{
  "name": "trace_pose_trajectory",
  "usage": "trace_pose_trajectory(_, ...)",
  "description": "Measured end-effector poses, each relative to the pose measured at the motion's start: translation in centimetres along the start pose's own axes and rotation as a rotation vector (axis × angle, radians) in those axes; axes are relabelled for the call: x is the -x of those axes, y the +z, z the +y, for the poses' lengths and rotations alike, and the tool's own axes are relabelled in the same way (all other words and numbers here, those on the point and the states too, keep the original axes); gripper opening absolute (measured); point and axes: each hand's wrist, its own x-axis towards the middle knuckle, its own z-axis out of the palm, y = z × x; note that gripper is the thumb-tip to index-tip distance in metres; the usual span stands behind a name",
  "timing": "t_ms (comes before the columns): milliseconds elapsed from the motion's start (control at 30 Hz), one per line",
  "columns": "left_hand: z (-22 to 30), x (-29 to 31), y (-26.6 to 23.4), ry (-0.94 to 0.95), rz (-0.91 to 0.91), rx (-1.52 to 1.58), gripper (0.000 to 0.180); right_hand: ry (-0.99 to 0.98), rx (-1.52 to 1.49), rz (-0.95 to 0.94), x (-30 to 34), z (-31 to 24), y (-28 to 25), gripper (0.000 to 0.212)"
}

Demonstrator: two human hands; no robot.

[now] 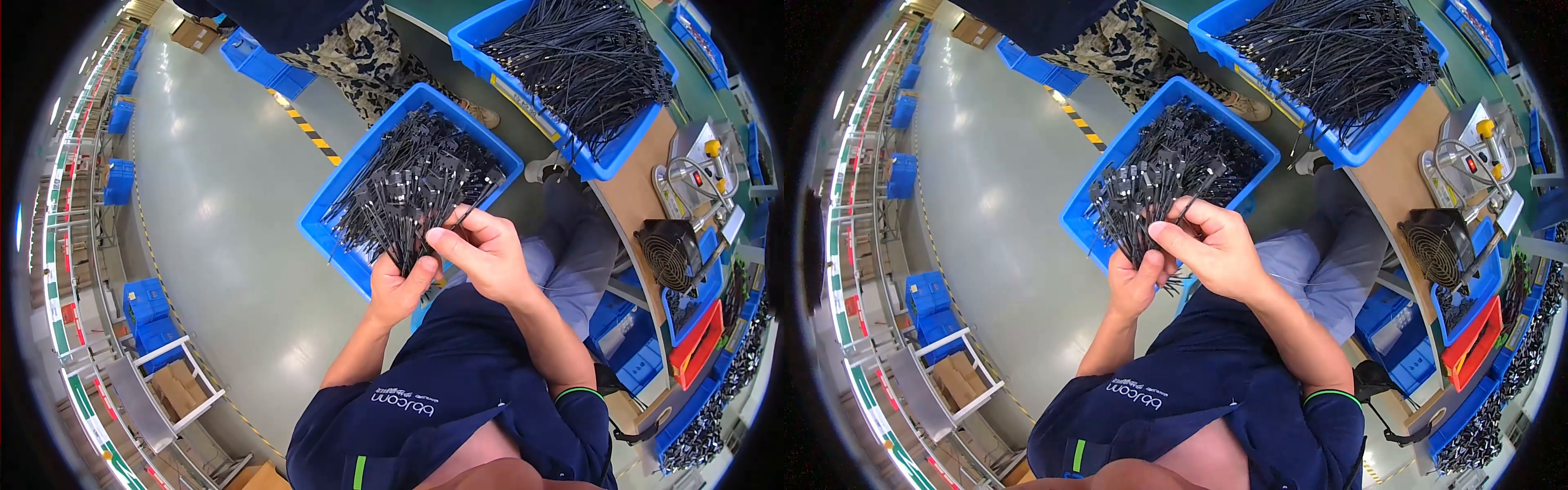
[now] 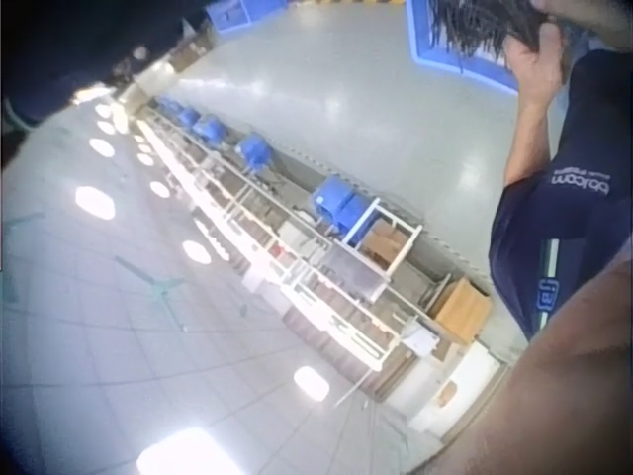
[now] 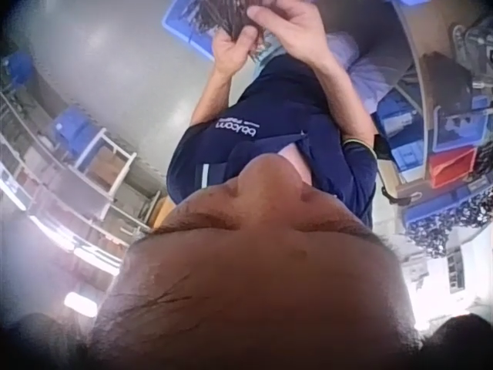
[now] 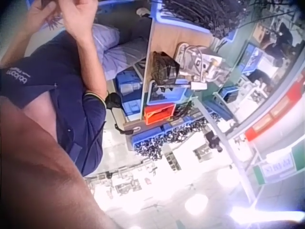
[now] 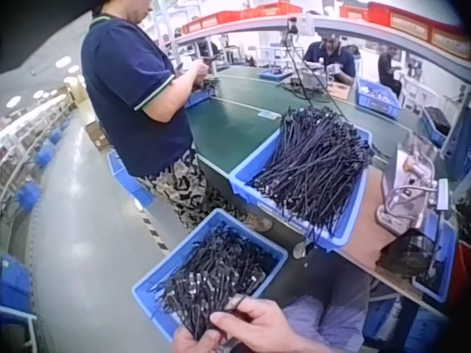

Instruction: The person assembles electronic cable harnesses and connectors by hand at a factory workstation, taking components from plastic bins and inspecting them.

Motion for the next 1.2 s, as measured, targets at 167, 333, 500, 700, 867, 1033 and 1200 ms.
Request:
trace_pose_trajectory(167, 0.4, -0.3, 1.2, -0.062, 0.16, 0.072, 0.03, -0.024, 0.029, 0.008, 0.2, -0.6, 0.0, 0.009)
trace_pose_trajectory(333, 0.2, -0.5, 2.3, 0.07, 0.226, 0.058, 0.031, -0.027, -0.043, -0.002, 0.6, -0.2, -0.6, 0.009)
trace_pose_trajectory(500, 0.6, -0.8, 3.0, 0.094, 0.272, 0.081, 0.029, -0.094, -0.067, 0.006, 0.7, 0.7, -0.9, 0.013)
trace_pose_trajectory(700, 0.5, -0.6, 3.0, 0.102, 0.33, 0.167, 0.025, -0.027, -0.128, -0.048, 0.8, -0.7, -1.1, 0.02)
trace_pose_trajectory(867, 1.1, -0.6, 3.4, 0.111, 0.322, 0.127, 0.022, 0.055, -0.171, -0.058, 0.9, -0.8, -1.8, 0.02)
trace_pose_trajectory(1033, 0.9, -0.6, 3.3, 0.124, 0.329, 0.149, 0.02, 0.099, -0.19, -0.04, 1.0, -0.4, -1.9, 0.021)
trace_pose_trajectory(1200, 1.1, -0.4, 3.5, 0.092, 0.37, 0.092, 0.018, 0.135, -0.212, -0.039, 1.0, -0.2, -2.3, 0.02)
